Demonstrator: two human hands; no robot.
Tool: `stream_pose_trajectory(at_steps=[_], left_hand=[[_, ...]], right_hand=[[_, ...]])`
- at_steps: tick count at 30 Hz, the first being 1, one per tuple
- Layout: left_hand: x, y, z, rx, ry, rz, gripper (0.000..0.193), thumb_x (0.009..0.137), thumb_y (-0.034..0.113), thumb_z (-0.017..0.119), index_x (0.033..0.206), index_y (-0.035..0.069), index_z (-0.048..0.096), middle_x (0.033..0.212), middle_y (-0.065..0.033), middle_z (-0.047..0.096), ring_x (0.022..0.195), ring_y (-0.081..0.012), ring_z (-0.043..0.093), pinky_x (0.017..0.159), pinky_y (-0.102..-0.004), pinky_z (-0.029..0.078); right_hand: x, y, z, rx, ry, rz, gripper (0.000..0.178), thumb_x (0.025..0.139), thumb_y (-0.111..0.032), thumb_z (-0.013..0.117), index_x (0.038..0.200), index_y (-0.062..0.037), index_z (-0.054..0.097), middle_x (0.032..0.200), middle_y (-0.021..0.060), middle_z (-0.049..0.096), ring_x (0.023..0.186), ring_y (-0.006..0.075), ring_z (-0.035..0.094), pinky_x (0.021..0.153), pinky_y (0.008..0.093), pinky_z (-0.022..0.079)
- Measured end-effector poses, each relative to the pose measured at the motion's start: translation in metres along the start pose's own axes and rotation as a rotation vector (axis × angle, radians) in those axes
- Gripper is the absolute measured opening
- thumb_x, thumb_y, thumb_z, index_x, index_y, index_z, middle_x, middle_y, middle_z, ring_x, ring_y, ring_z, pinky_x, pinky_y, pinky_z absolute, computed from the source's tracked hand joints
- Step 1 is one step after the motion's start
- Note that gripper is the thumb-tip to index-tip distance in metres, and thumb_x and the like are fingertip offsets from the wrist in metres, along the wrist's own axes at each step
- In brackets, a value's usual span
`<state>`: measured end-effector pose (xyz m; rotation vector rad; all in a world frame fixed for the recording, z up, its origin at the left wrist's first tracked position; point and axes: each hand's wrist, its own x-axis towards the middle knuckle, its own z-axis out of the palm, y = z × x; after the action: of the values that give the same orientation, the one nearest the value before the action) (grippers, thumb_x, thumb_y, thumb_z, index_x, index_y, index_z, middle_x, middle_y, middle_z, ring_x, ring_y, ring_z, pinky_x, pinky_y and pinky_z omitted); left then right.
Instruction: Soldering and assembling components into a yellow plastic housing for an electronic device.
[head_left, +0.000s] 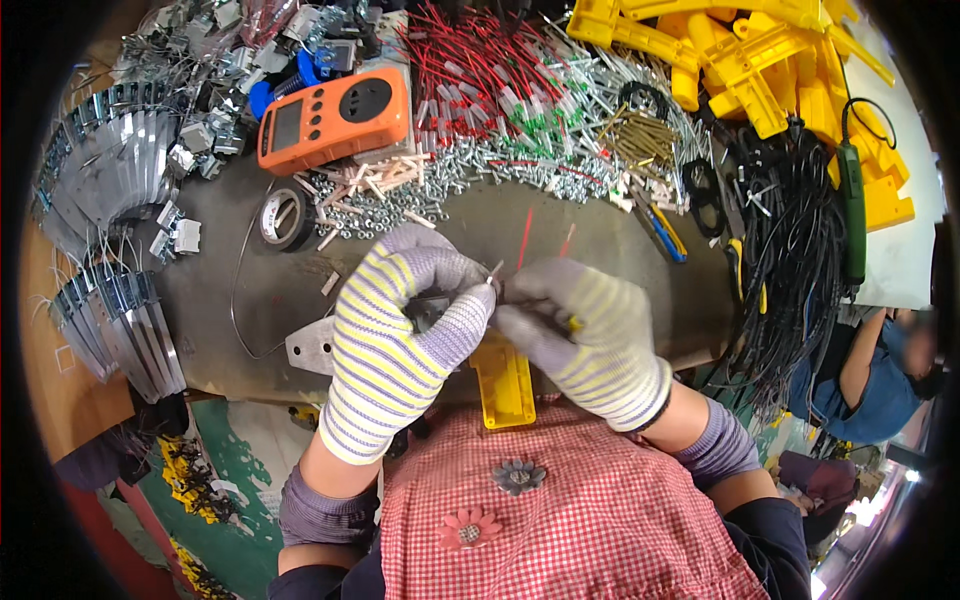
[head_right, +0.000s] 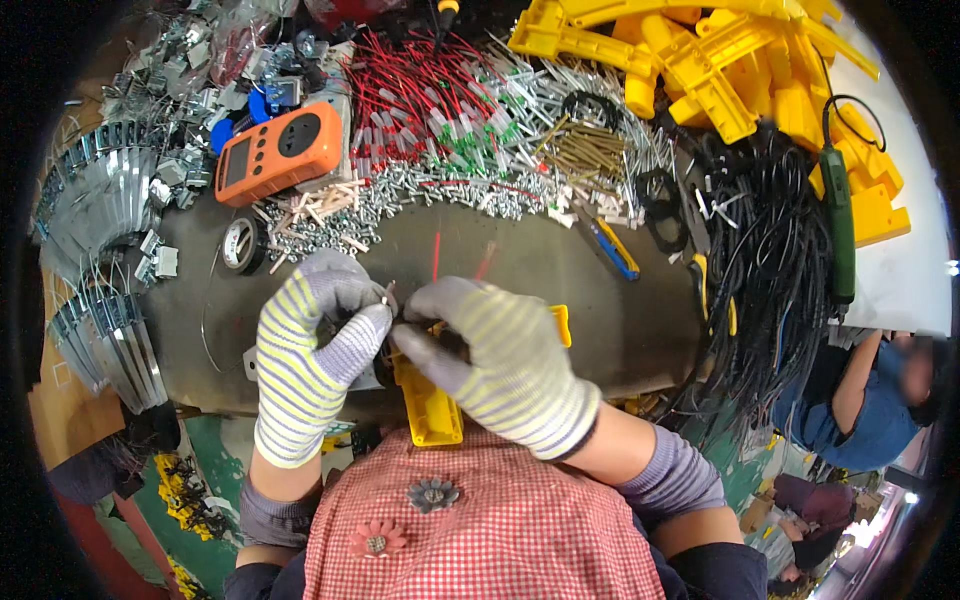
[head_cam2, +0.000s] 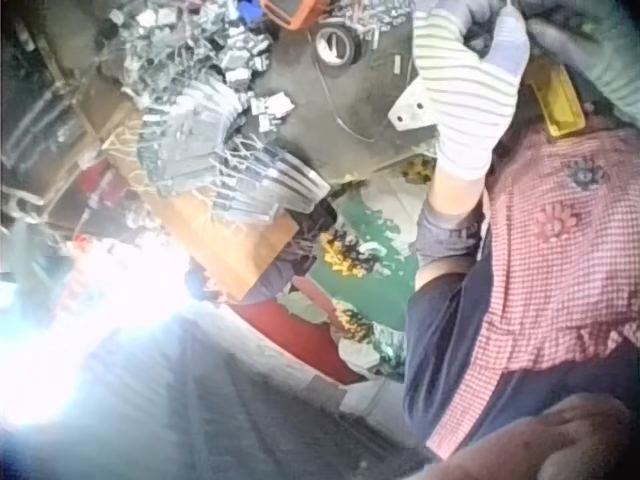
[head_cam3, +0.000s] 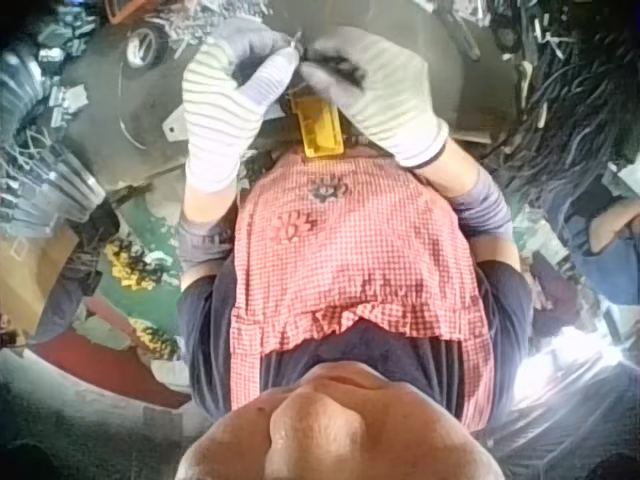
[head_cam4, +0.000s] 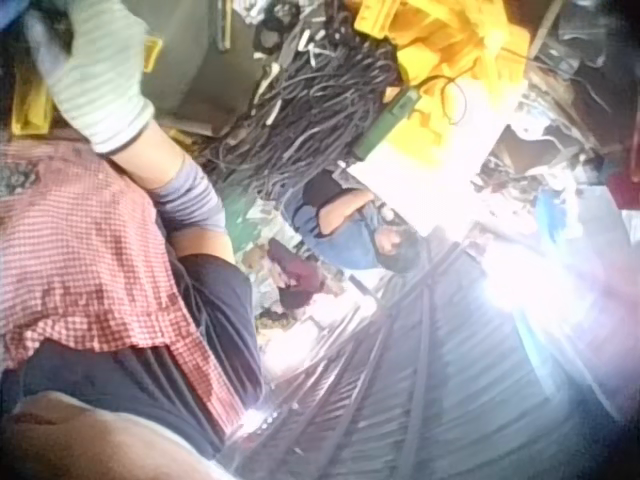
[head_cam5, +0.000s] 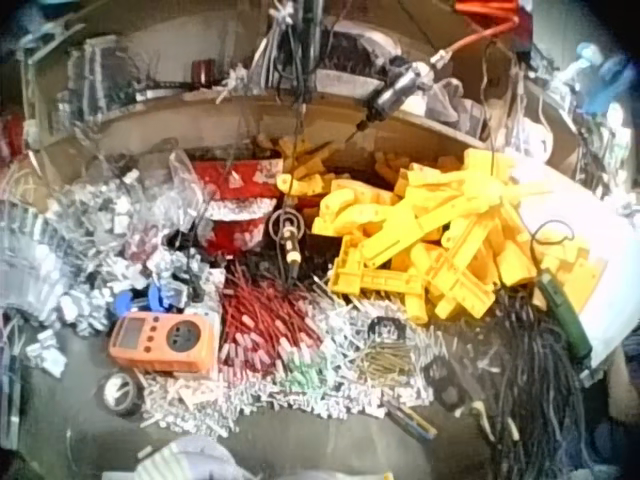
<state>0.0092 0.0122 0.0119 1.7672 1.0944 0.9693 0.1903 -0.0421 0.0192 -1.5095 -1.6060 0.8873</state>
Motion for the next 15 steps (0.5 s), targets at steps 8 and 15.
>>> stream_pose_trajectory(at_steps=[8, 15], left_hand=[[0.0, 0.0, -0.01, -0.066, -0.275, -0.074, 0.015, 0.075, 0.013, 0.076, 0.078, 0.005, 0.065, 0.08, -0.0103, 0.058, 0.079, -0.0307, 0.058, 0.073, -0.0414, 0.046], [-0.012, -0.003, 0.003, 0.538, 0.038, 0.613, 0.025, 0.057, 0.024, 0.078, 0.08, 0.019, 0.068, 0.085, -0.0008, 0.058, 0.088, -0.0265, 0.059, 0.088, -0.0502, 0.041]], right_hand=[[0.036, -0.002, -0.045, -0.793, -0.181, -0.904, 0.017, 0.078, -0.016, 0.073, 0.094, -0.0125, 0.071, 0.088, 0.0069, 0.067, 0.07, 0.0257, 0.065, 0.059, 0.0366, 0.051], [0.023, -0.011, -0.044, 0.165, -0.451, 0.152, 0.018, 0.095, -0.022, 0.061, 0.097, -0.0042, 0.064, 0.072, 0.0029, 0.059, 0.058, 0.013, 0.058, 0.051, 0.0271, 0.045]])
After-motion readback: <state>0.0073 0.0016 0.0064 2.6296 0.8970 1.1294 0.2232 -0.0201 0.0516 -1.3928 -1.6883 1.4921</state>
